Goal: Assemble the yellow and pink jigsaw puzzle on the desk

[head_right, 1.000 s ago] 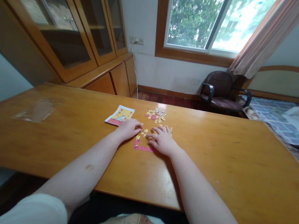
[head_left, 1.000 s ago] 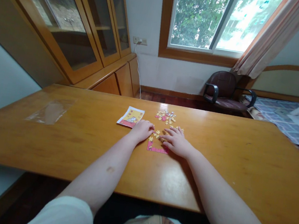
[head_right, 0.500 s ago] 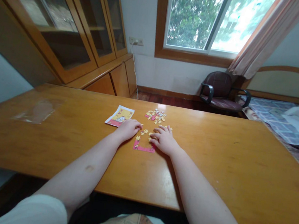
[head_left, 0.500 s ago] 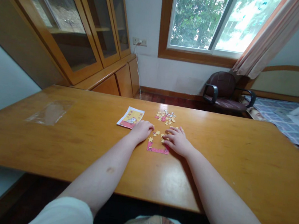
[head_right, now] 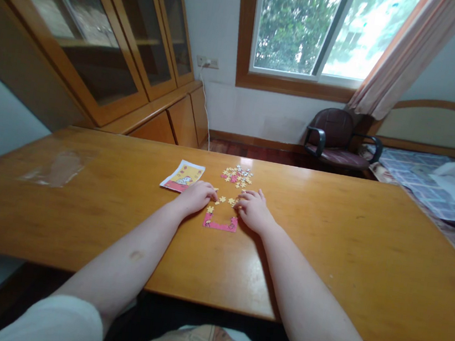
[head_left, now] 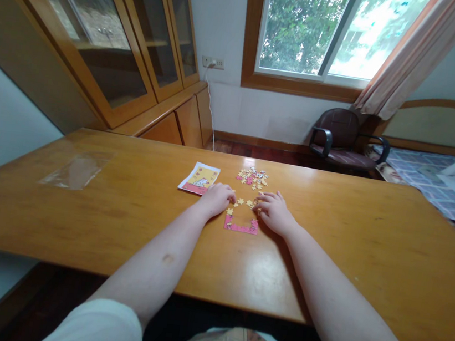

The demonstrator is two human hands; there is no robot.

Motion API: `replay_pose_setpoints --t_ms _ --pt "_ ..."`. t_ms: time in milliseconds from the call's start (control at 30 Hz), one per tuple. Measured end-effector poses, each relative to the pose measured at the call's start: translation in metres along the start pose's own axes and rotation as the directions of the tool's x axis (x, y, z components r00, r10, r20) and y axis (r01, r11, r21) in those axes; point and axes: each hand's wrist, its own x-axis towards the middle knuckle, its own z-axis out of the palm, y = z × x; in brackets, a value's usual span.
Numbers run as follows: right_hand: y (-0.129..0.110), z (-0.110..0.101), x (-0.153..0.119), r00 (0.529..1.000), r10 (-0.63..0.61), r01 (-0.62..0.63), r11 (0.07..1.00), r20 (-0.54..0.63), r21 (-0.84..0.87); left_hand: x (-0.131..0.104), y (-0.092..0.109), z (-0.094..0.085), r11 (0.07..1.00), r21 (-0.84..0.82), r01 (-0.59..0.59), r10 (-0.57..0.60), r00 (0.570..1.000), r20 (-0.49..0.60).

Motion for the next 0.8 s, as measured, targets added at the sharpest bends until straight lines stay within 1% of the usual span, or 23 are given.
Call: replay_pose_setpoints --t_ms 133,233,367,500,667,800 --pt "0.006 0.001 0.0 0.992 0.051 -0.048 0.999 -0.119 0.024 -0.002 -0.001 -0.005 1.0 -0.004 -0.018 0.018 1.0 0.007" --pt "0.008 0.0 0.0 0.98 0.061 -0.051 0.997 -0.189 0.057 -0.005 -0.002 -0.013 0.999 -0.021 -0.047 0.049 0.997 0.066" --pt "0.006 -0.001 0.0 0.977 0.042 -0.026 0.997 -0.207 0.077 -0.01 -0.002 -0.019 0.999 -0.036 -0.024 0.029 0.986 0.161" --pt "0.006 -0.001 0.0 0.966 0.055 -0.036 0.996 -0.252 0.077 -0.011 -0.002 -0.016 1.0 -0.03 0.001 0.005 0.978 0.21" --pt "0.007 0.0 0.0 0.957 0.058 -0.034 0.996 -0.285 0.088 -0.008 -0.003 -0.01 1.0 -0.014 0.013 -0.01 0.975 0.223" --pt "0.007 0.0 0.001 0.958 0.053 -0.028 0.995 -0.283 0.091 -0.007 -0.004 -0.011 1.0 -0.023 -0.002 0.006 0.979 0.204"
